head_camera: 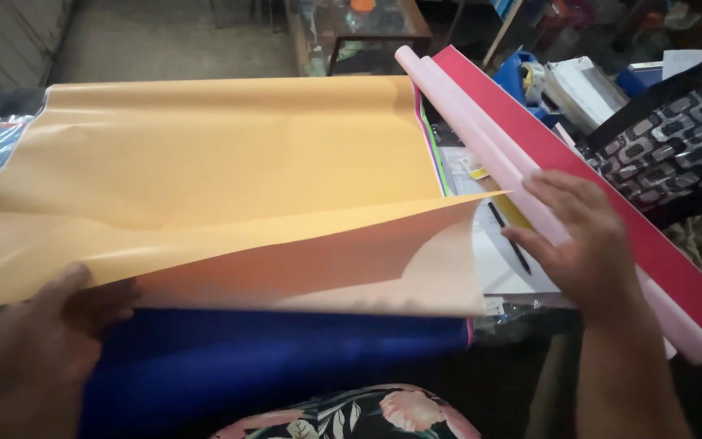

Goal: The person rolls a sheet of red paper around a white cylindrical tube on a table. They then unroll the red paper, revealing a yellow sheet underneath, and proceed to roll the yellow paper around the same white tube.

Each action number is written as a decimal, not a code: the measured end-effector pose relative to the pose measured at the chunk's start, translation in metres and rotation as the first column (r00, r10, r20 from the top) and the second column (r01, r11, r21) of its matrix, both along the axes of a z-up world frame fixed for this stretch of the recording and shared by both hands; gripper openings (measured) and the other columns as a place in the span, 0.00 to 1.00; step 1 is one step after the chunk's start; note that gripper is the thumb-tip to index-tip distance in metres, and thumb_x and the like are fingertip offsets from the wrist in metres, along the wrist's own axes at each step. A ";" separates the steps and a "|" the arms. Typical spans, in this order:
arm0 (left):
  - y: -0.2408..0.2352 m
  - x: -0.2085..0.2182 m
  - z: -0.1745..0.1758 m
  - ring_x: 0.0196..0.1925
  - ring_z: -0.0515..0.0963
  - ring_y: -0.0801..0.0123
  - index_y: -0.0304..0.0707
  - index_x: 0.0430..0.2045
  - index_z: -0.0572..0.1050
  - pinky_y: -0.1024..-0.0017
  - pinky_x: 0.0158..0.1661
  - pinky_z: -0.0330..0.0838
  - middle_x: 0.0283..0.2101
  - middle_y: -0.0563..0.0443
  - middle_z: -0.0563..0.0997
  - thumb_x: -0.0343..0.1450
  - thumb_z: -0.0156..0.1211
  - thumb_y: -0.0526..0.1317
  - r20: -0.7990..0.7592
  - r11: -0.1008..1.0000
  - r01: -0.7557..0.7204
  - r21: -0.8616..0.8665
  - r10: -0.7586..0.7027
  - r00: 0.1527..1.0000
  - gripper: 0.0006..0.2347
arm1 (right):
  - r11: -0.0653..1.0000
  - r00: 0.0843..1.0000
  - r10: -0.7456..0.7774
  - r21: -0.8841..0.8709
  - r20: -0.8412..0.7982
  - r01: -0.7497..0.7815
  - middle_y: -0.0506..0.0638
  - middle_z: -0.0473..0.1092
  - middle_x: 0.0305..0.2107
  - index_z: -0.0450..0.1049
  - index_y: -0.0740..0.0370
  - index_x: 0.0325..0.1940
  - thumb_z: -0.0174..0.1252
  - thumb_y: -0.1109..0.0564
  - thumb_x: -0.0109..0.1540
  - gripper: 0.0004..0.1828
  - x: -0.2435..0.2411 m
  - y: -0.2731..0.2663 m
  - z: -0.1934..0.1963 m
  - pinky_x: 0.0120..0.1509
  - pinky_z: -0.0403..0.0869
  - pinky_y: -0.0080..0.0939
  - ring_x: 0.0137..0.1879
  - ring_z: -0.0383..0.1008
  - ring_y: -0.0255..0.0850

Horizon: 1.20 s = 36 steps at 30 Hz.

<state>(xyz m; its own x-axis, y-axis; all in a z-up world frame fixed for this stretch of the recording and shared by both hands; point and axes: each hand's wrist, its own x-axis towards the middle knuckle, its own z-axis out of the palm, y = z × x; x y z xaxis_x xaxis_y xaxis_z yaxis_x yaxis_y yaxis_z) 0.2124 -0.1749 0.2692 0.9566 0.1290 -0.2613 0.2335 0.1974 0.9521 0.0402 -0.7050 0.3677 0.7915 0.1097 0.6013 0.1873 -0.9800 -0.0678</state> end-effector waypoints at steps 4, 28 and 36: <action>0.015 0.005 -0.004 0.36 0.82 0.52 0.23 0.45 0.75 0.65 0.44 0.76 0.41 0.35 0.82 0.79 0.53 0.46 -0.111 0.993 -0.019 0.113 0.031 0.993 0.18 | 0.997 0.969 -0.067 -0.047 -0.240 0.057 0.60 0.71 0.62 0.73 0.62 0.66 0.59 0.50 0.65 0.26 0.022 -0.029 -0.011 0.67 0.70 0.60 0.68 0.68 0.55; 0.092 0.036 -0.070 0.45 0.82 0.54 0.28 0.44 0.79 0.63 0.52 0.70 0.44 0.35 0.83 0.89 0.38 0.60 -0.038 0.941 0.278 -0.191 -0.290 0.956 0.30 | 0.976 0.948 0.162 0.184 -0.273 -0.114 0.52 0.77 0.35 0.84 0.61 0.42 0.68 0.58 0.60 0.08 0.069 -0.041 -0.010 0.50 0.77 0.43 0.44 0.76 0.42; -0.060 -0.048 0.063 0.43 0.85 0.69 0.42 0.37 0.85 0.70 0.51 0.77 0.42 0.52 0.87 0.65 0.74 0.39 0.542 0.546 -0.195 0.815 -0.596 0.593 0.09 | 0.919 0.835 0.235 0.392 -0.497 -0.025 0.44 0.76 0.26 0.86 0.55 0.27 0.74 0.56 0.51 0.03 0.063 -0.041 0.007 0.41 0.71 0.36 0.35 0.75 0.35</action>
